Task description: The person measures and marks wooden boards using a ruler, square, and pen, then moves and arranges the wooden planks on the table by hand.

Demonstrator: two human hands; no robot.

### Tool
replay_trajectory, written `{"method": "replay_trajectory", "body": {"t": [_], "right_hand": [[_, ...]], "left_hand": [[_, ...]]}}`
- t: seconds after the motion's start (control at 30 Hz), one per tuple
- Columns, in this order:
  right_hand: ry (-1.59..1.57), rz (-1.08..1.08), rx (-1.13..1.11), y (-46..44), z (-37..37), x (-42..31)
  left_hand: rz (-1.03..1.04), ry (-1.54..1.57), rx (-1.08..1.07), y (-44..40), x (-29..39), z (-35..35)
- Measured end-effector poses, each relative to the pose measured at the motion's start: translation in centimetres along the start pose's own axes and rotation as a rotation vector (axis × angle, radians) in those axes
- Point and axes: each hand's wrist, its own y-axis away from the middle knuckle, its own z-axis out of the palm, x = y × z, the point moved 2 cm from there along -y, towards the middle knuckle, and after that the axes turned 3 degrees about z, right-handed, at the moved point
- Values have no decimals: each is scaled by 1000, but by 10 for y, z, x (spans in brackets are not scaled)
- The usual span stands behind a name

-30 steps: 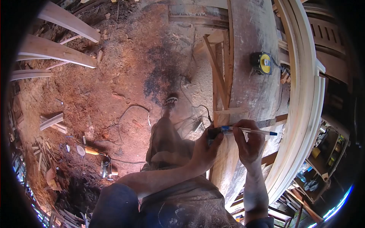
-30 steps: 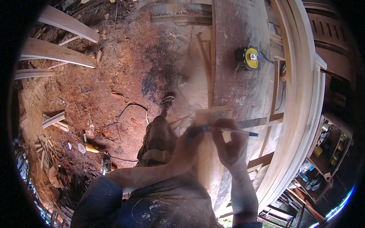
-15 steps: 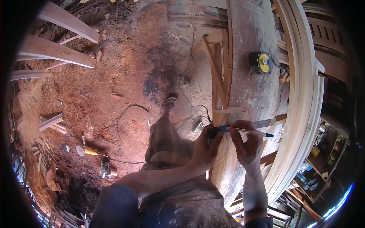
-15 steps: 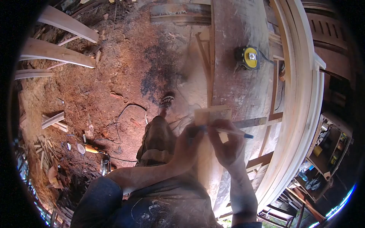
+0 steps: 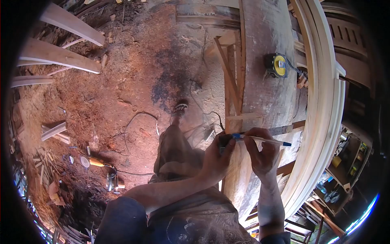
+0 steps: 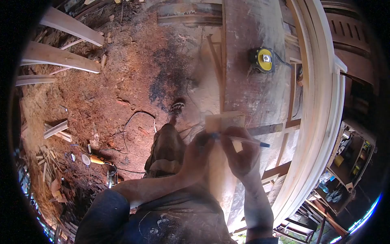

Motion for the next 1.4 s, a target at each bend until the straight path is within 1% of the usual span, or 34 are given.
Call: {"method": "replay_trajectory", "body": {"t": [0.2,0.3,0.5,0.8,0.9,1.0,1.03,1.1,1.13,1.2,1.27,1.37,1.4], "right_hand": [[16,-10,-30,-4,0,-4],[-39,20,-29,-3,0,1],[-3,29,-33,-4,-1,-1],[15,-30,-36,-4,2,-2],[20,35,-62,-3,1,-7],[62,15,10,-3,-15,16],[76,97,52,-4,-23,16],[61,133,108,-4,-40,35],[21,102,132,-4,-45,46],[-60,128,137,-5,-53,52],[-93,141,150,-8,-58,54],[-50,111,208,-4,-58,51],[45,-10,215,-4,-55,48]], "left_hand": [[34,-122,7,2,12,0],[23,-102,-9,2,12,-1],[36,-97,8,2,9,0],[105,-140,11,2,9,0],[135,-124,32,2,5,0],[97,-164,45,1,-2,1],[117,-151,30,1,-1,1],[155,-125,1,1,4,0],[146,-111,1,1,4,0],[127,-88,-1,2,3,1],[169,-100,14,2,1,2],[175,-123,18,2,4,3],[164,-132,19,3,6,3]]}}
